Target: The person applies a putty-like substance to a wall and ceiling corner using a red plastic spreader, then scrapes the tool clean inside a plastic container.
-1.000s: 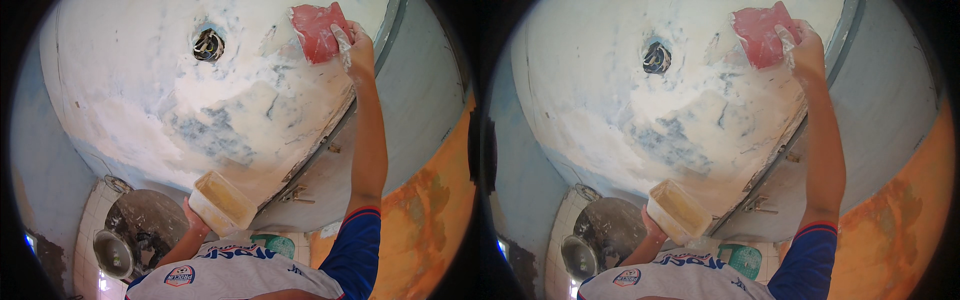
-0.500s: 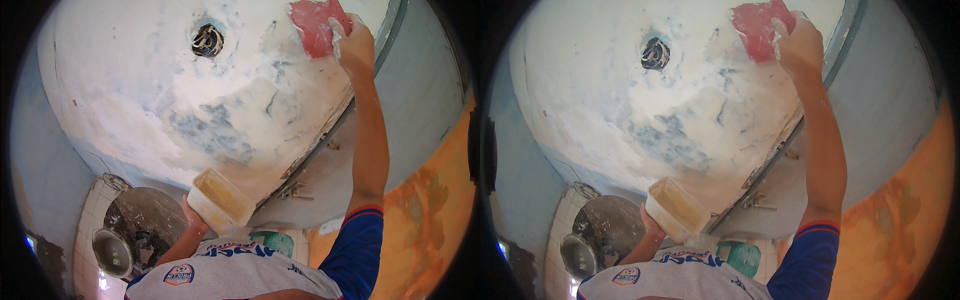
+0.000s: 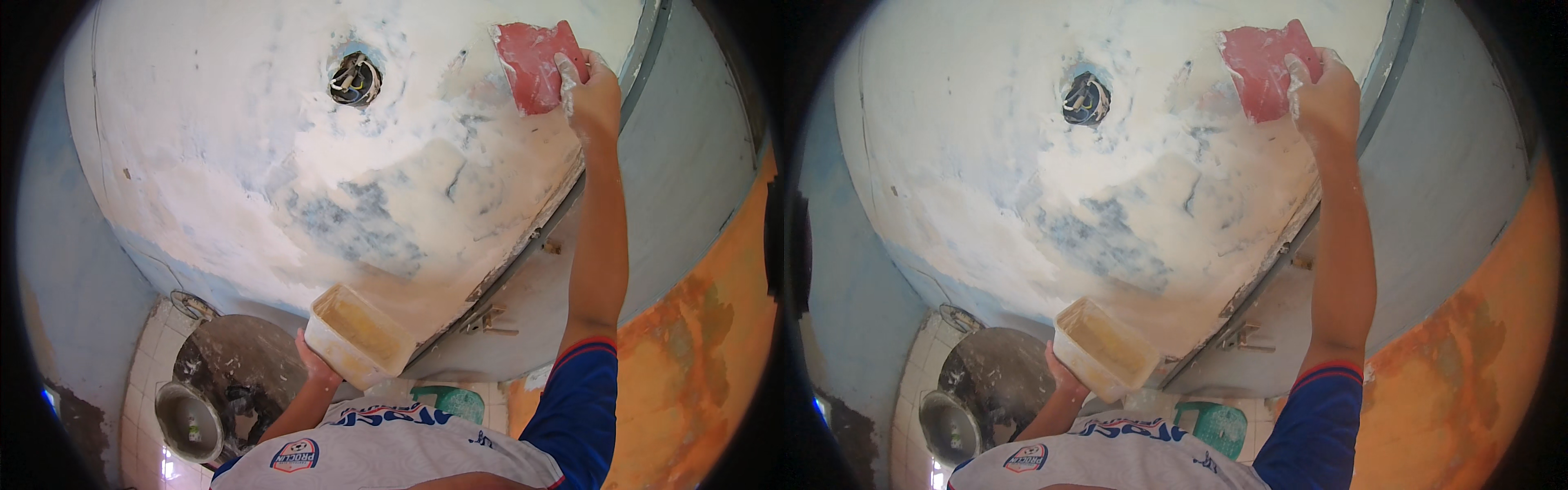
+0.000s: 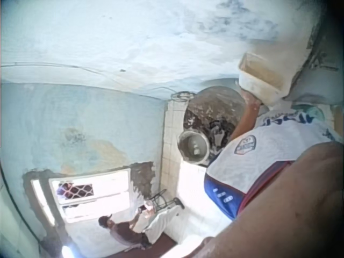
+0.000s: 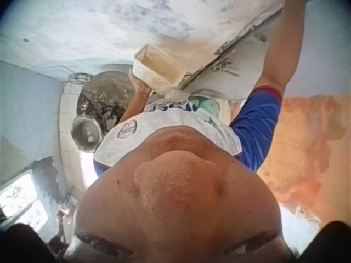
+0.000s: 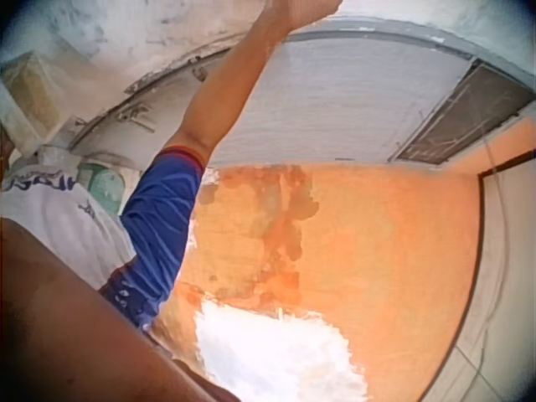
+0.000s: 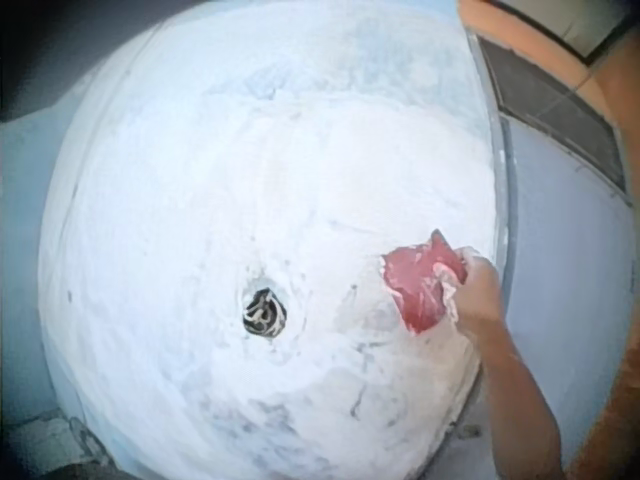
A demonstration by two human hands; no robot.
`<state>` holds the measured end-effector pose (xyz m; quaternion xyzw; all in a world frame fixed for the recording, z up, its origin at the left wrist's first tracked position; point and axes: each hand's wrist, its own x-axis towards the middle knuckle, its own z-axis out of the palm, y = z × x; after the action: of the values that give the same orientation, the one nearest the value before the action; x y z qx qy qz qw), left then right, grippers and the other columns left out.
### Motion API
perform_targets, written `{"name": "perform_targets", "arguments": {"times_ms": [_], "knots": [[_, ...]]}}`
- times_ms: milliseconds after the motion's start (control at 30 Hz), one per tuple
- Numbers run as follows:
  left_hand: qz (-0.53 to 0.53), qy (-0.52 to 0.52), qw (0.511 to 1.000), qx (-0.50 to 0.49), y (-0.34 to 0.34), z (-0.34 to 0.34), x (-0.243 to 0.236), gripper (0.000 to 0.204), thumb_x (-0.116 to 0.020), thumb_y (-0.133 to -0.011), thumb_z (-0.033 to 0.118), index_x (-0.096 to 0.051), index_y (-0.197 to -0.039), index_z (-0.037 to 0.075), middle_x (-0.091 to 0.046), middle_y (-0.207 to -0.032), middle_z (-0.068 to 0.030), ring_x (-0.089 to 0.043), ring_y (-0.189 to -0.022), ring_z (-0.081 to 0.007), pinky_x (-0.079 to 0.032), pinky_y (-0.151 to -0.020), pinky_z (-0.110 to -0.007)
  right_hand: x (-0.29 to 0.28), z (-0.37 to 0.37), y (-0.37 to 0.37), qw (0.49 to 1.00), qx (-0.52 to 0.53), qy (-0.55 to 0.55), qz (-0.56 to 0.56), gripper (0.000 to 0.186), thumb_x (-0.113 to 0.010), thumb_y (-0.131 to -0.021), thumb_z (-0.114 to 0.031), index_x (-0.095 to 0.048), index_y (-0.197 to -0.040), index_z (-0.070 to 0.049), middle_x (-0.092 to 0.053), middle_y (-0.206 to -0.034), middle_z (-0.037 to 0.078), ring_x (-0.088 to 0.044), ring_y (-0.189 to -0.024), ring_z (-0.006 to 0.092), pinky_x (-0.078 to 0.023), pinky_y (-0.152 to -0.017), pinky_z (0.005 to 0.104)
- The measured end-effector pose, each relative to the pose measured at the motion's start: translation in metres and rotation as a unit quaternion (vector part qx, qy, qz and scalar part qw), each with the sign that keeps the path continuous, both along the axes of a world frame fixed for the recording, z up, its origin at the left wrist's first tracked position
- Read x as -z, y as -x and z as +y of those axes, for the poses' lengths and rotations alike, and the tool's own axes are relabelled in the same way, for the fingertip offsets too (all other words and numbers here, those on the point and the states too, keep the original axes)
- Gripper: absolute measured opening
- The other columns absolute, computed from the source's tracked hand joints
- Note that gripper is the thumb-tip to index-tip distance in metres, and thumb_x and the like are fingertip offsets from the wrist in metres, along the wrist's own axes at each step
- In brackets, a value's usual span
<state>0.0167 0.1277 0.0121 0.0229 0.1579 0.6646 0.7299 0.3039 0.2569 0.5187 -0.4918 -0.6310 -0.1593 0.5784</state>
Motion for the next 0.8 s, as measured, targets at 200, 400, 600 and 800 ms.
{"name": "perform_targets", "arguments": {"times_ms": [200,400,600,800], "knots": [[0.018,0.020,1.000,-0.007,0.002,0.003,0.004,0.080,-0.027,-0.098,0.071,-0.047,-0.151,0.014,-0.053,-0.149,-0.0120,-0.051,-0.136,-0.0372,-0.042,-0.112,-0.053,0.001,-0.003,-0.003,0.999,-0.036,-0.028,-0.020,0.033,-0.070,-0.096,-0.024,-0.067,-0.116,0.002,-0.075,-0.093,0.012,-0.069,-0.078,0.0191,-0.053,-0.074,0.0328],[0.011,0.018,1.000,0.003,-0.001,0.006,0.009,0.083,-0.027,-0.097,0.073,-0.048,-0.150,0.012,-0.053,-0.149,-0.0126,-0.051,-0.135,-0.0375,-0.042,-0.112,-0.053,0.006,-0.006,-0.005,0.986,-0.160,0.006,-0.035,0.031,-0.071,-0.097,-0.021,-0.066,-0.118,0.002,-0.074,-0.091,0.009,-0.066,-0.075,0.0125,-0.052,-0.070,0.0290],[0.002,0.028,1.000,0.012,-0.001,0.009,0.010,0.078,-0.026,-0.099,0.069,-0.045,-0.152,0.015,-0.052,-0.148,-0.0126,-0.051,-0.136,-0.0376,-0.042,-0.113,-0.054,-0.006,0.001,0.005,0.991,-0.080,-0.107,-0.005,0.032,-0.072,-0.097,-0.021,-0.066,-0.120,0.000,-0.076,-0.096,0.012,-0.071,-0.084,0.0172,-0.055,-0.078,0.0319],[-0.003,0.017,1.000,0.004,-0.003,0.016,0.012,0.081,-0.028,-0.098,0.071,-0.049,-0.149,0.011,-0.055,-0.147,-0.0132,-0.053,-0.134,-0.0370,-0.043,-0.111,-0.052,0.003,0.003,0.004,0.987,0.000,-0.035,-0.155,0.041,-0.074,-0.094,-0.026,-0.064,-0.124,0.001,-0.074,-0.104,0.017,-0.072,-0.097,0.0296,-0.054,-0.090,0.0373]]}}
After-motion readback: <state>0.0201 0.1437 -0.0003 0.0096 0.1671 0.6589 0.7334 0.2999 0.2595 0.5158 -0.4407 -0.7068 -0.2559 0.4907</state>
